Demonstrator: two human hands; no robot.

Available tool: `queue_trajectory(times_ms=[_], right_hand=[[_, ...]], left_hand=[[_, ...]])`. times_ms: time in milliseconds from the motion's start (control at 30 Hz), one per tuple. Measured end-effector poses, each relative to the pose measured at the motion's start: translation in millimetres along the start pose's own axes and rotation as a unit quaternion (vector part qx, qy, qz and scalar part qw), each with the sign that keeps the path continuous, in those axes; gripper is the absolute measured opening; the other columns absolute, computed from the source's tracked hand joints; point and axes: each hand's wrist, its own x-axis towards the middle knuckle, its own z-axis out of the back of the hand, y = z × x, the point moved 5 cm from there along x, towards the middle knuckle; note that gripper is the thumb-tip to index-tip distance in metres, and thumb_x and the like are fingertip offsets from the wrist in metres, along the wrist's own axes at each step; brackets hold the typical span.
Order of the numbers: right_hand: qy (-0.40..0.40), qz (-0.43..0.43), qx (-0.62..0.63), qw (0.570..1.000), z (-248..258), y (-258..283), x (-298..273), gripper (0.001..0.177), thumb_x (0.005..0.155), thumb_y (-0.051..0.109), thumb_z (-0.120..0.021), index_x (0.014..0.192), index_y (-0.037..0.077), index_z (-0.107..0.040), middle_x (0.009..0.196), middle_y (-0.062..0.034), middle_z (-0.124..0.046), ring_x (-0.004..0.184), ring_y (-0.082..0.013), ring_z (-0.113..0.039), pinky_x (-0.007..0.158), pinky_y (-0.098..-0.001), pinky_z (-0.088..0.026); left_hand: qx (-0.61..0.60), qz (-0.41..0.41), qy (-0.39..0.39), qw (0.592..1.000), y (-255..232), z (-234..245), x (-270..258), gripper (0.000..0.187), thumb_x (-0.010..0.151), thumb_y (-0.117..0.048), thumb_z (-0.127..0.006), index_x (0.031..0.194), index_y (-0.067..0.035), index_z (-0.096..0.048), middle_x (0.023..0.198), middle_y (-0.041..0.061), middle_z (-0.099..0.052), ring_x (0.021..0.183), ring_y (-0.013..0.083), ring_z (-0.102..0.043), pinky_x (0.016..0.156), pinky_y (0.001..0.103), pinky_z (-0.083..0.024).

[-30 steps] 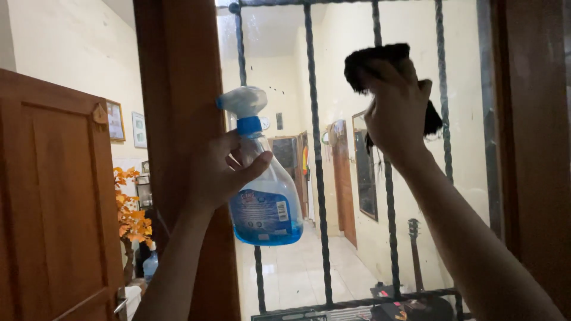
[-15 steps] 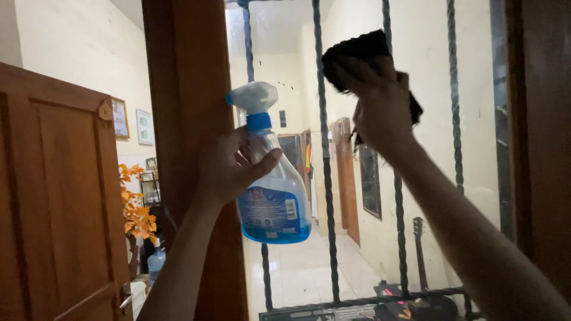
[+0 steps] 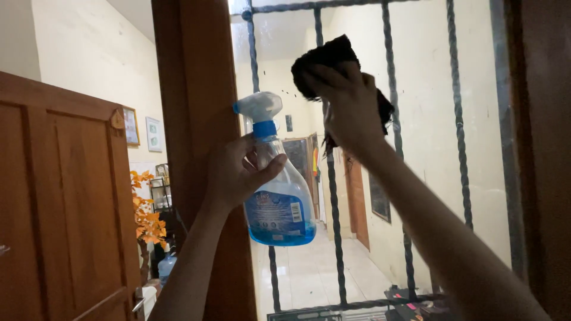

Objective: The person sprays a glass window with a blue cleaning solution and wipes it with a black cloth. They repeatedly spray and wipe different sections of the window, moving the cloth in circular and vertical motions to clean the surface.

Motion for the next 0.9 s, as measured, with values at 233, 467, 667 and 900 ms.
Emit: queue_trajectory(times_ms=[233, 467, 667, 900], right_hand=[[-0.034, -0.041, -0.012, 0.998, -36.0, -51.3, 70.2, 0.039, 0.064, -0.016, -0.061, 0.092, 0.006, -0.078, 0.134, -0.0037, -0.069, 0.116, -0.0392, -0.047, 0.078, -0.0563, -0.045], [0.061, 0.027, 0.037, 0.997, -12.1, -1.4, 38.6, 0.057, 0.074, -0.015, -0.065, 0.122, 0.015, -0.076, 0.137, -0.0059, -0.069, 0.127, -0.0308, -0.054, 0.091, -0.0504, -0.048], [-0.037, 0.027, -0.047, 0.998, -44.0, -29.2, 94.7, 0.051, 0.062, -0.010, -0.066, 0.109, 0.008, -0.073, 0.121, -0.0058, -0.069, 0.116, -0.0362, -0.052, 0.073, -0.0516, -0.046], [0.034, 0.065, 0.024, 0.997, -19.8, 32.8, 27.3, 0.064, 0.075, -0.009, -0.066, 0.131, 0.021, -0.074, 0.138, -0.0014, -0.067, 0.126, -0.0321, -0.048, 0.090, -0.0509, -0.044]], left_hand=[[0.119, 0.022, -0.045, 0.992, 2.7, -3.3, -2.1, 0.036, 0.082, -0.048, -0.077, 0.074, -0.019, -0.057, 0.060, -0.005, -0.057, 0.056, 0.0074, -0.058, 0.054, 0.028, -0.043], [0.118, -0.001, -0.048, 0.992, 3.4, -3.9, -1.9, 0.038, 0.081, -0.054, -0.072, 0.082, -0.016, -0.065, 0.070, -0.001, -0.072, 0.063, 0.0162, -0.073, 0.058, 0.032, -0.056], [0.104, 0.001, -0.054, 0.993, 1.9, -4.3, -2.7, 0.034, 0.081, -0.048, -0.076, 0.079, -0.016, -0.062, 0.066, -0.002, -0.068, 0.060, 0.0126, -0.068, 0.055, 0.029, -0.053], [0.091, 0.018, -0.067, 0.993, 4.4, -1.2, -4.8, 0.037, 0.081, -0.050, -0.075, 0.079, -0.017, -0.060, 0.064, -0.004, -0.058, 0.058, 0.0112, -0.063, 0.055, 0.029, -0.051]])
